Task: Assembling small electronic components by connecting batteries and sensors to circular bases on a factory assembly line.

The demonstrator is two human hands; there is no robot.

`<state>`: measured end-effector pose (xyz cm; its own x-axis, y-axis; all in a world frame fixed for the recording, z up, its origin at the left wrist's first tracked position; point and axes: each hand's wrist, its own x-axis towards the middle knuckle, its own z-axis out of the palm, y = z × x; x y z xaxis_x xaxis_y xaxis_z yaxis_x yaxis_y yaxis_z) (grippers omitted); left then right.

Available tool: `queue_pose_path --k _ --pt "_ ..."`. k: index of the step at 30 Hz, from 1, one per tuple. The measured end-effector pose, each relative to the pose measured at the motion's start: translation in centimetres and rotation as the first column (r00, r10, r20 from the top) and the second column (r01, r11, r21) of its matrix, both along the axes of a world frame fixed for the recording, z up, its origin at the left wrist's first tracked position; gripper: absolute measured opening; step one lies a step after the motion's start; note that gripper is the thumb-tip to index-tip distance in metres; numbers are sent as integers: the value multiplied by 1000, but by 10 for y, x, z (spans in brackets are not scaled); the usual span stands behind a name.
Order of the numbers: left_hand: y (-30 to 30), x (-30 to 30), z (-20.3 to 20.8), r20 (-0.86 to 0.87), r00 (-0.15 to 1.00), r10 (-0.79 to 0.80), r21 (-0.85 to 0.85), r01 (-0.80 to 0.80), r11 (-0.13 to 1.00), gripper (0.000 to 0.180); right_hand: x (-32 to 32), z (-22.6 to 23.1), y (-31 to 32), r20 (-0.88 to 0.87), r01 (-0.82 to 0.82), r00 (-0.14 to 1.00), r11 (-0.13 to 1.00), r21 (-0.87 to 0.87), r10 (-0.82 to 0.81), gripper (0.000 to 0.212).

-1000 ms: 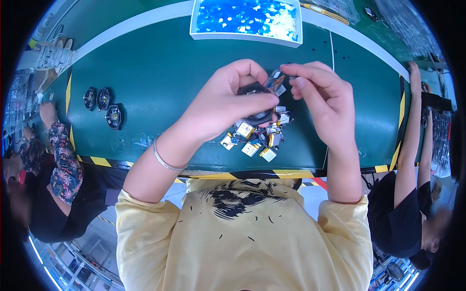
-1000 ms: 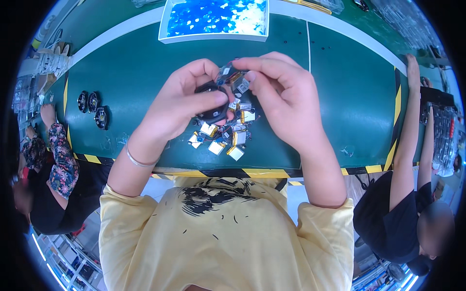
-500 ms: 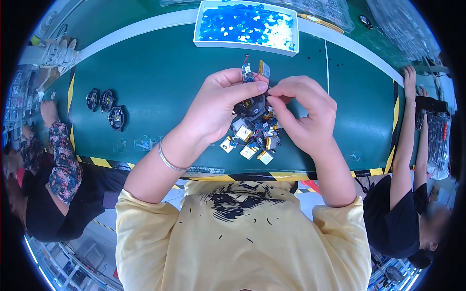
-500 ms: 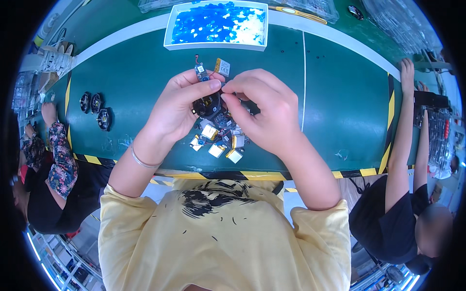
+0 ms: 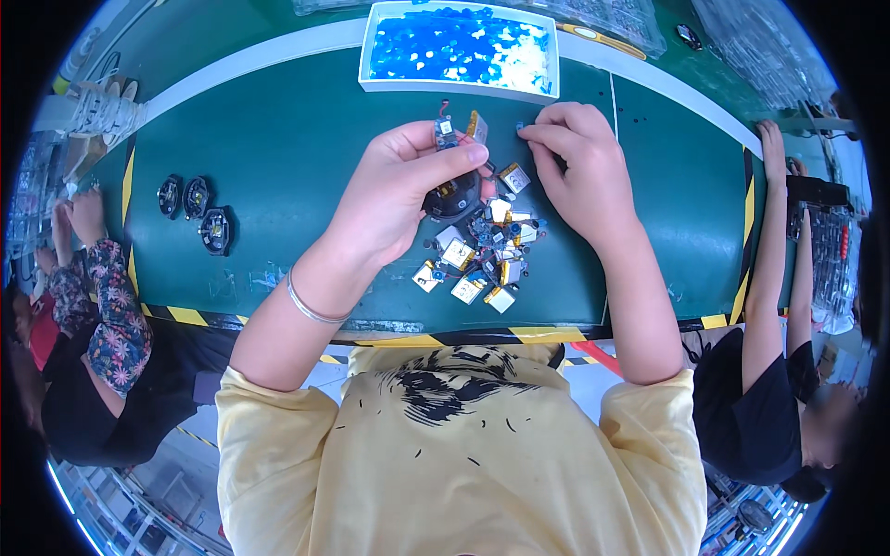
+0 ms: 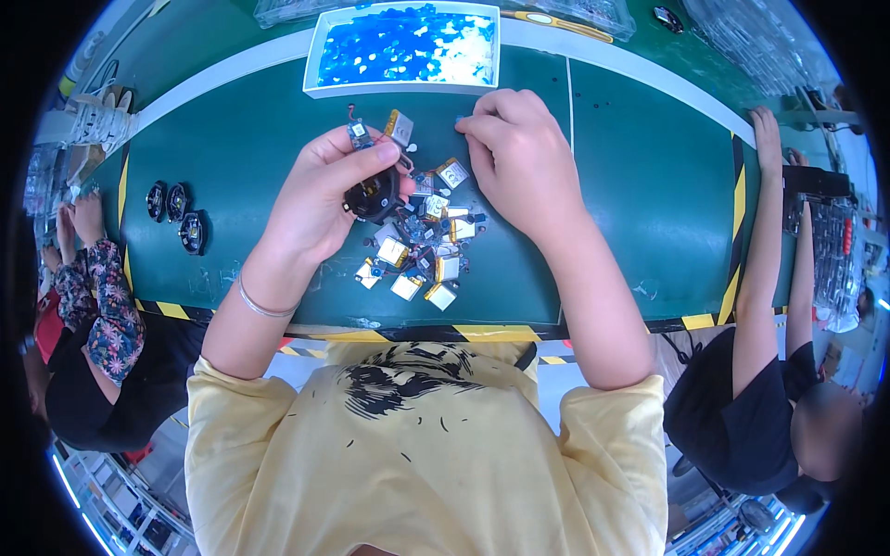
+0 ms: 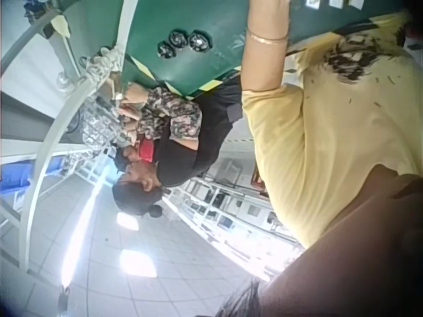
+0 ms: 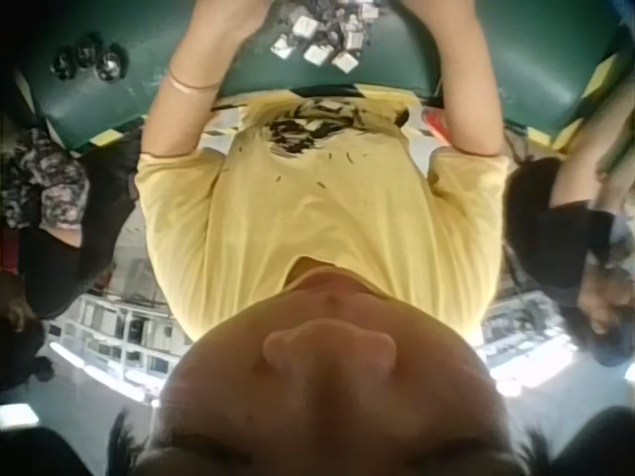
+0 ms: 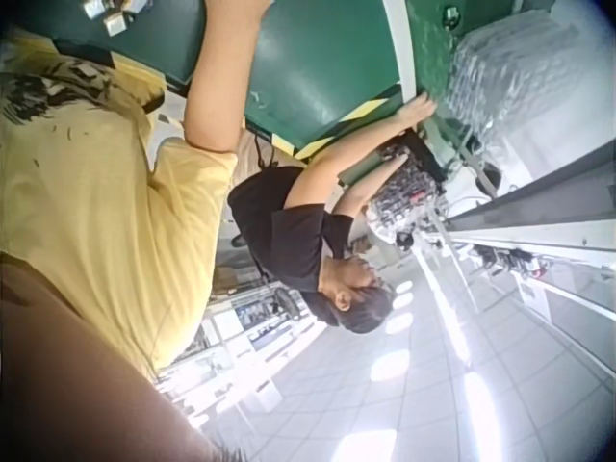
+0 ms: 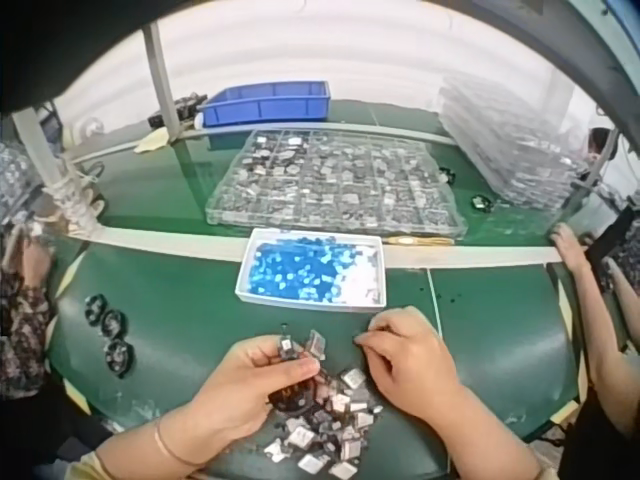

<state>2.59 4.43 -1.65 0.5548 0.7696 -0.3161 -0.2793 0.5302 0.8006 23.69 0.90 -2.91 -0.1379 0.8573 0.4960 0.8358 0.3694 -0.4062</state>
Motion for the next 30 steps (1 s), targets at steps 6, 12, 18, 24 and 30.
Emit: queue_pose_path --k 6,12,18,24,30 --pt "-3 -1 2 -10 999 38 -11 -39 999 14 -2 18 -10 -170 70 984 994 80 -55 14" --pt "-6 4 0 16 998 67 3 -67 998 17 -41 27 -30 -354 -137 927 990 -11 124 18" --pt "-7 0 7 79 996 -43 -117 52 992 15 -37 21 -31 -442 -45 897 998 -37 24 14" --pt "-10 3 19 -55 988 -142 38 144 989 34 -26 25 -27 -593 28 795 985 -169 -124 11" --pt "-20 8 16 -86 992 -88 148 100 984 34 -34 29 -33 -375 -22 927 999 -39 6 16"
